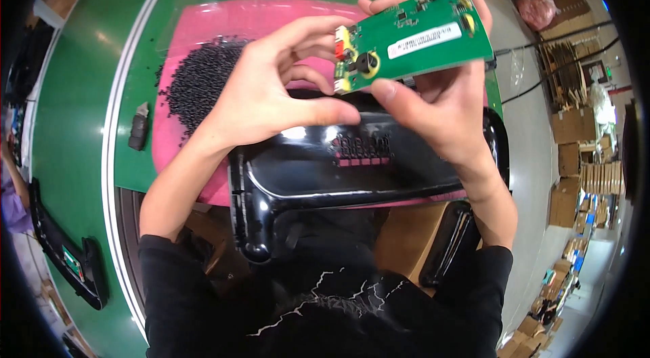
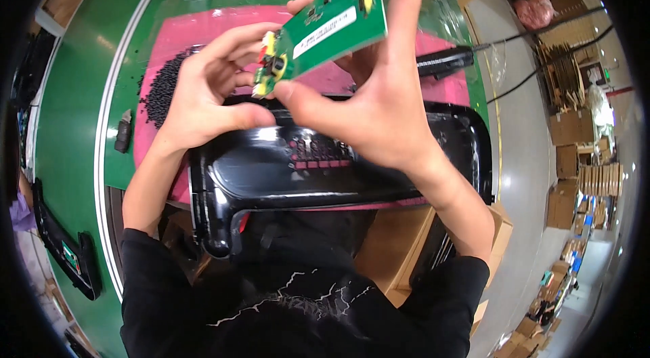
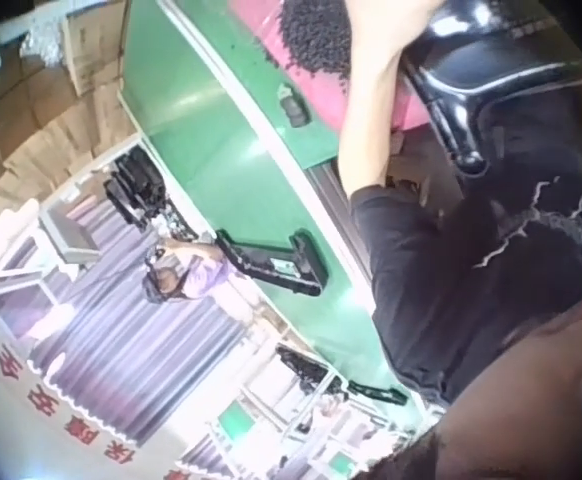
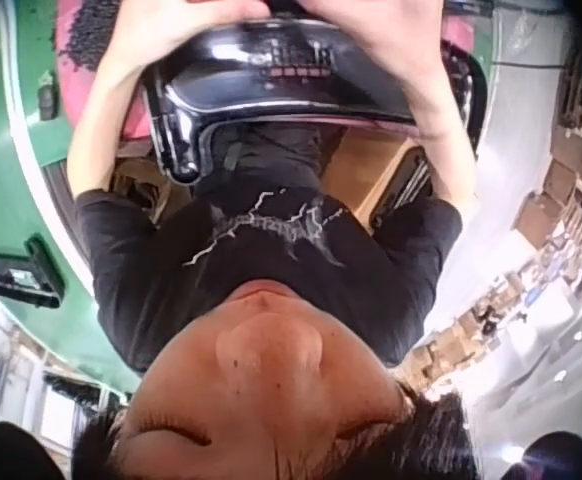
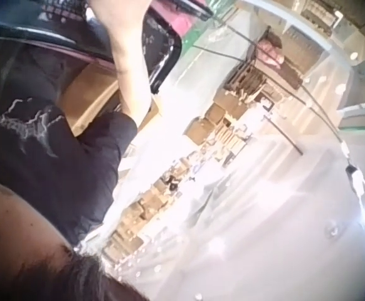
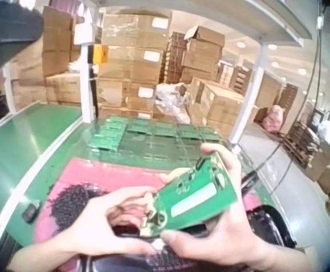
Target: Assemble electronic components by installing a circuit board into a plastic casing using an electric screwdriver, followed by organizing and cutting cardboard boxes.
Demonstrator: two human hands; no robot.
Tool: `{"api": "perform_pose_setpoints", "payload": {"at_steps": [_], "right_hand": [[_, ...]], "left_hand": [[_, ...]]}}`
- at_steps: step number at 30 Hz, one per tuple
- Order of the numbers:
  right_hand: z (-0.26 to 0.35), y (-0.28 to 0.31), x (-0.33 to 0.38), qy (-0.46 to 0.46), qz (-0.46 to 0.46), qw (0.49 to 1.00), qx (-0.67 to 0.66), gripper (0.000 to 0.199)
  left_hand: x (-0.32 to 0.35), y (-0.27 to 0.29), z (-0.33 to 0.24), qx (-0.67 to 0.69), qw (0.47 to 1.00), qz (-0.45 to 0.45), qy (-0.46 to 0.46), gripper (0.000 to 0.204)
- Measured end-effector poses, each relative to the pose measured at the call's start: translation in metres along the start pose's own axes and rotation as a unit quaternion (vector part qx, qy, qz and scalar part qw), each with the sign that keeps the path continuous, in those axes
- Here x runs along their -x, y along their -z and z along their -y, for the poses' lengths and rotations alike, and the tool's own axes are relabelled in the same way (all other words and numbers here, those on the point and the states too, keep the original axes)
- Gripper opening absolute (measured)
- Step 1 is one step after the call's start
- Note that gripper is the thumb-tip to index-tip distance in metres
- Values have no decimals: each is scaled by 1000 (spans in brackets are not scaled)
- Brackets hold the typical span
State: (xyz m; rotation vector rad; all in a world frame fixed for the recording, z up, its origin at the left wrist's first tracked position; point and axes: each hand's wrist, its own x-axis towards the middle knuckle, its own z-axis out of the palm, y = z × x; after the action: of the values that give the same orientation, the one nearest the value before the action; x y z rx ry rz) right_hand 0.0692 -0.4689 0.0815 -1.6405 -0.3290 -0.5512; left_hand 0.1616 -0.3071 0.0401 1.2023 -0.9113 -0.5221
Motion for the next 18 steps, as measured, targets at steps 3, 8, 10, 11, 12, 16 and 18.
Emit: {"api": "perform_pose_setpoints", "payload": {"at_steps": [3, 8, 10, 11, 12, 16, 18], "right_hand": [[17, 9, 23, -75, -1, 996, 49, 87], [20, 45, 60, -198, -67, 970, 127, 34], [21, 44, 78, -249, -98, 950, 161, 18], [19, 46, 87, -258, -65, 950, 165, 14], [19, 43, 93, -290, -63, 943, 150, 15], [18, 44, 115, -283, 37, 948, 139, 18], [18, 42, 125, -310, 73, 932, 176, 21]], "left_hand": [[5, -3, 9, -40, 999, -3, -25, 68], [11, 5, 5, -184, 979, 31, -78, 68], [10, 4, 4, -234, 959, 103, -122, 68], [11, 6, 4, -253, 948, 149, -123, 71], [13, 4, 4, -260, 944, 174, -107, 71], [20, -1, 3, -245, 938, 243, -34, 66], [20, -2, 7, -248, 919, 302, -53, 63]]}}
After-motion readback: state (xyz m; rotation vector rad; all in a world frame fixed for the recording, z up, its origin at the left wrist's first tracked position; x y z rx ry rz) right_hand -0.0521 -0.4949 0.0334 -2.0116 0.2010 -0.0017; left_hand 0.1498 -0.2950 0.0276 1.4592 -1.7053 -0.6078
